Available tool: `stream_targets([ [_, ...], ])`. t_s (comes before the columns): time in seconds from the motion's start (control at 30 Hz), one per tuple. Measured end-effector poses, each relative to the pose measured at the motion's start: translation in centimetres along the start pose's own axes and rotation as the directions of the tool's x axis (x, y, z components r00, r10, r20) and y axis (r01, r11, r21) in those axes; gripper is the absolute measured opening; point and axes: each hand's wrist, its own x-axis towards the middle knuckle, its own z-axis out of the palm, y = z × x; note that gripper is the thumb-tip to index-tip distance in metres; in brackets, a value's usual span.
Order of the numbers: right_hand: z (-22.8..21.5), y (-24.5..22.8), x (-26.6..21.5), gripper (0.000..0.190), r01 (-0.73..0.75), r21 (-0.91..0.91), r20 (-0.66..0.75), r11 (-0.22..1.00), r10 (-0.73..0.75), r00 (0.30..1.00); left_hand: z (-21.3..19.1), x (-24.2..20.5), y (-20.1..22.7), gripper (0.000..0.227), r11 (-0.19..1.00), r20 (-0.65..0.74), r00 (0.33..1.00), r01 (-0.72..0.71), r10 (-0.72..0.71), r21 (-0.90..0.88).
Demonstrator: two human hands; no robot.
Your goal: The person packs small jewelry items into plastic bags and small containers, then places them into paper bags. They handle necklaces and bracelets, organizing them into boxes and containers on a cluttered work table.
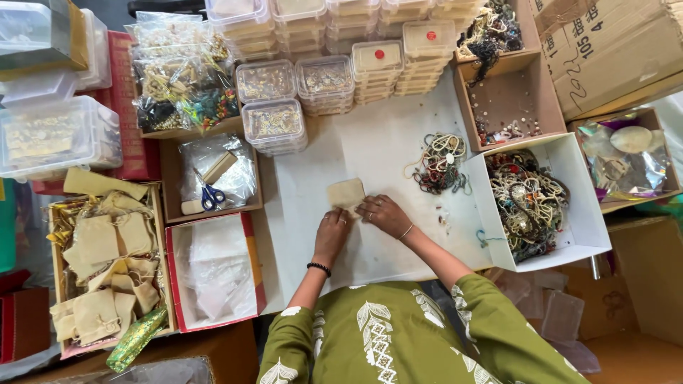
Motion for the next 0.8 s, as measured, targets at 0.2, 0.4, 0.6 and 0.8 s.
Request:
stream_targets([
  [0.2, 0.7, 0.0, 0.1, 0.022, -0.051, 0.06, 0.019, 0.997, 0.05, 0.999, -2.0, 0.9, -0.8, 0.025, 0.997, 0.089, 0.993, -0.077, 0.077, -0.008],
  [0.4, 1.1, -0.3, -0.4, 0.014, -0.294, 0.222, 0.068, 0.93, 0.286, 0.956, -2.5, 1.3, 0.9, 0.024, 0.947, 0.194, 0.956, 0.258, -0.222, -0.19],
  [0.6, 2.4, -0.4, 0.6, 0.012, -0.462, 0.405, 0.05, 0.789, 0.486, 0.873, 0.1, 0.6, 1.2, 0.021, 0.867, 0.127, 0.87, 0.489, -0.476, -0.102],
  [0.8, 4.2, -0.1, 0.0, 0.013, -0.478, 0.422, 0.054, 0.77, 0.505, 0.861, 1.5, 1.5, 1.1, 0.03, 0.678, 0.184, 0.685, 0.727, -0.705, -0.111],
])
